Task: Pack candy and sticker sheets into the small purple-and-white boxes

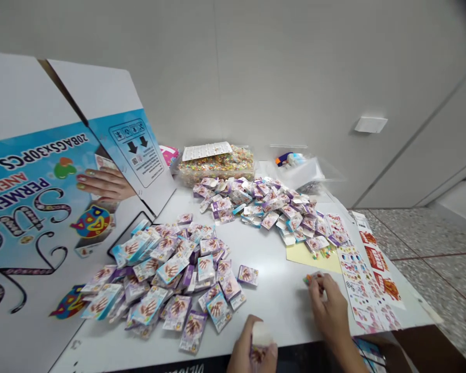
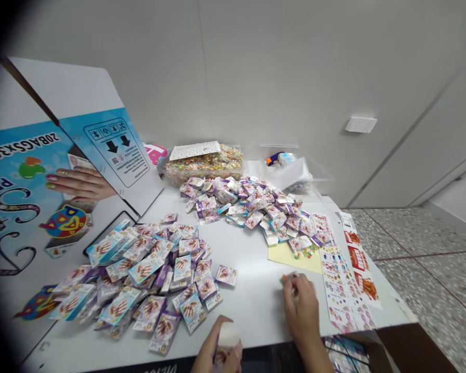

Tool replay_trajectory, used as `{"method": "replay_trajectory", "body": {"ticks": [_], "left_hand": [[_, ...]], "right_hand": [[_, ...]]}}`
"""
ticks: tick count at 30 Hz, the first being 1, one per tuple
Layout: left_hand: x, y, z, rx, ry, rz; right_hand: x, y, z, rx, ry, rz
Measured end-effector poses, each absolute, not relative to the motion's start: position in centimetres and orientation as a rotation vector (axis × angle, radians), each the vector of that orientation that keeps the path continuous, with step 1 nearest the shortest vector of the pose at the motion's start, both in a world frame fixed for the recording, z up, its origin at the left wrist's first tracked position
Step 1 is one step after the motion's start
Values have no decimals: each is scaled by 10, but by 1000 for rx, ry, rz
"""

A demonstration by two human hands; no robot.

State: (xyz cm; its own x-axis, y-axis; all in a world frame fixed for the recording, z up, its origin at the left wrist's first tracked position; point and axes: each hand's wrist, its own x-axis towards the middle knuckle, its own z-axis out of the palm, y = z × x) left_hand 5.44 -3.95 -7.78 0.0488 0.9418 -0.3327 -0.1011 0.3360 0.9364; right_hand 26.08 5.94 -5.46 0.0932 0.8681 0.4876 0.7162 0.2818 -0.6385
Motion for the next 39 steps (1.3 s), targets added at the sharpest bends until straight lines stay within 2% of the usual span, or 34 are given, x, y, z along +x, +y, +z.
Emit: {"method": "replay_trajectory", "body": {"ticks": [4, 8, 13, 17, 24, 30, 34, 39], "left_hand": [[62, -31, -59, 699, 1251, 1310], [69, -10, -47, 723, 1162, 1291], [74, 5, -55, 806, 1318, 1322], [74, 0, -56, 961, 1335, 1203], [60, 0, -36, 1157, 1095, 903], [49, -1, -32, 1138, 1015, 918], [46, -4, -34, 1236, 1103, 914], [40, -8, -26, 1218, 1031, 881]], "right_hand": [[211, 22, -38, -1358, -1340, 832], [182, 11, -39, -1360, -1168, 1021], [193, 24, -43, -1497, -1048, 877], [211, 30, -37, -1588, -890, 726], [194, 25, -24, -1414, -886, 1111], [179, 28, -23, -1354, -1364, 947], [185, 28, -26, -1151, -1799, 694], [189, 16, -28, -1042, -1976, 438]]}}
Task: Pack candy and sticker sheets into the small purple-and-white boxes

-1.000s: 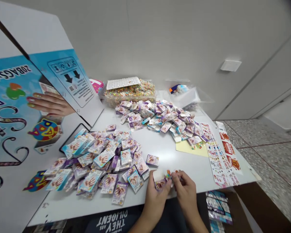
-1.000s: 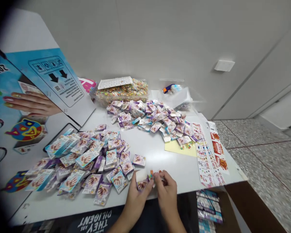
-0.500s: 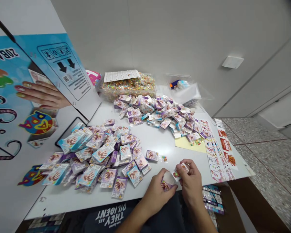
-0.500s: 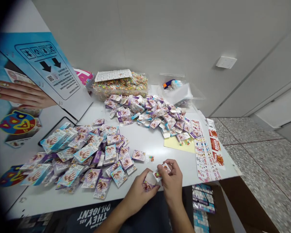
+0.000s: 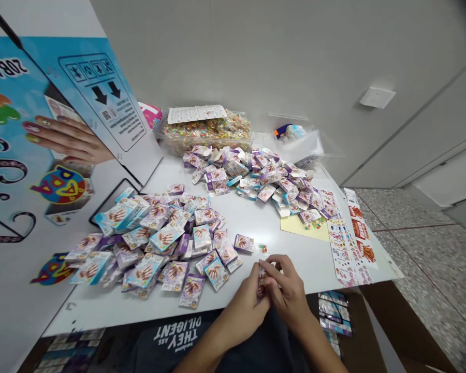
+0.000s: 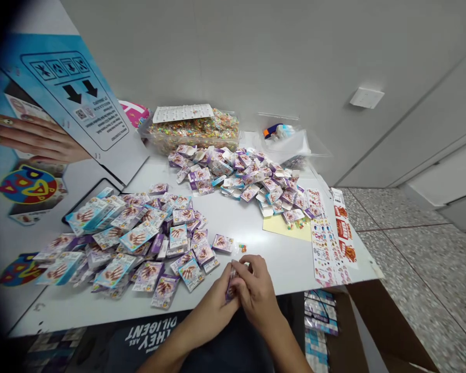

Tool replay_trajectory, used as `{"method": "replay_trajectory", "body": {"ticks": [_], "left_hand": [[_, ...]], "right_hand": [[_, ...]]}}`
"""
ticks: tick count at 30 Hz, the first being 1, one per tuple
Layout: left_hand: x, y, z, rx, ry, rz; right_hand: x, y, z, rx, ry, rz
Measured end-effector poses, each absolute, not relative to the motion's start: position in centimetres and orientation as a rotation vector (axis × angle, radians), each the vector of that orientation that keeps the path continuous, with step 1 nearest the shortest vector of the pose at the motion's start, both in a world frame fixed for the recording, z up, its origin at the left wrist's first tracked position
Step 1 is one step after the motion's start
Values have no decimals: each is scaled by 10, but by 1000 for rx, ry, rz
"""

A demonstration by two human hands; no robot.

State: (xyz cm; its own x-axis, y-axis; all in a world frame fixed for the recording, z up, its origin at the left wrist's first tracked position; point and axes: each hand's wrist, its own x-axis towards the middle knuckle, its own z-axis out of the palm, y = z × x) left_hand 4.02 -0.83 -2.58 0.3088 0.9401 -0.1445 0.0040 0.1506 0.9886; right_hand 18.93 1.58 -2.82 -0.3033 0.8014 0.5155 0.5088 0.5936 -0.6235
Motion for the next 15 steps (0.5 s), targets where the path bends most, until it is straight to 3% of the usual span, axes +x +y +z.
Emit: {"method": "replay_trajectory", "body": {"ticks": [7, 15], "left_hand": [[31, -9, -18, 1158, 966, 858], [31, -10, -20, 987, 900, 916]], "right_hand": [[195, 4, -24, -1195, -1672, 749], [208, 6, -4, -1011, -2026, 539]]}}
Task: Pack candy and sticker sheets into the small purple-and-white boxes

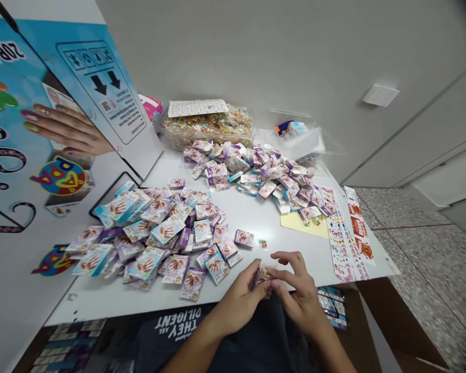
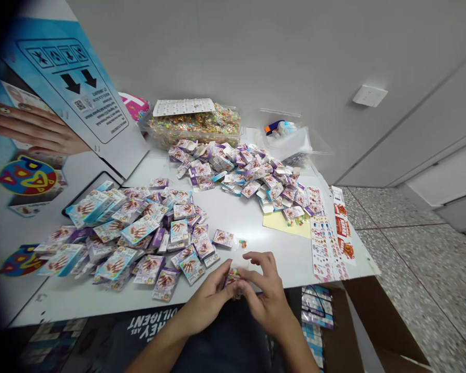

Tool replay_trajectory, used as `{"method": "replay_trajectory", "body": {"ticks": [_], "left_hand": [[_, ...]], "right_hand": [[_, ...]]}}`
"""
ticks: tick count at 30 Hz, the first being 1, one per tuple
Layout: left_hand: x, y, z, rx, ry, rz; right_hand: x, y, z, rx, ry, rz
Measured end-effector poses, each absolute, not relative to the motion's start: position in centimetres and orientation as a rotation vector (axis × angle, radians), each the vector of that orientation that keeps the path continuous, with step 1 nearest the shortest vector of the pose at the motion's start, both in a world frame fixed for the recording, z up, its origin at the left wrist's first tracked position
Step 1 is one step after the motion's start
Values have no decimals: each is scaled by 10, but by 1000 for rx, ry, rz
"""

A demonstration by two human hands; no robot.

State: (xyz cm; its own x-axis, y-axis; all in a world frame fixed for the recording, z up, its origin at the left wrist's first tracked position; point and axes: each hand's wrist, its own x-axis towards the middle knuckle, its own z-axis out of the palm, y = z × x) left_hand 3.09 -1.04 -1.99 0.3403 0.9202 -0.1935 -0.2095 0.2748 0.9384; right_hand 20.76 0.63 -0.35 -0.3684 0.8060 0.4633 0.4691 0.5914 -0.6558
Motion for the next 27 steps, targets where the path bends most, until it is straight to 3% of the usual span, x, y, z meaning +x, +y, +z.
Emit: {"method": "replay_trajectory", "body": {"ticks": [8, 16, 21, 27], "left_hand": [[45, -17, -32, 388, 598, 1024], [50, -13, -42, 566, 1084, 1117], [43, -10, -23, 712, 1006, 1080], [35, -13, -12, 744, 980, 1019]], "right_hand": [[208, 9, 25, -969, -2363, 646], [198, 1, 13, -920, -2358, 235], [194, -7, 12, -1058, -2124, 647], [192, -5, 1, -939, -1988, 700]]}}
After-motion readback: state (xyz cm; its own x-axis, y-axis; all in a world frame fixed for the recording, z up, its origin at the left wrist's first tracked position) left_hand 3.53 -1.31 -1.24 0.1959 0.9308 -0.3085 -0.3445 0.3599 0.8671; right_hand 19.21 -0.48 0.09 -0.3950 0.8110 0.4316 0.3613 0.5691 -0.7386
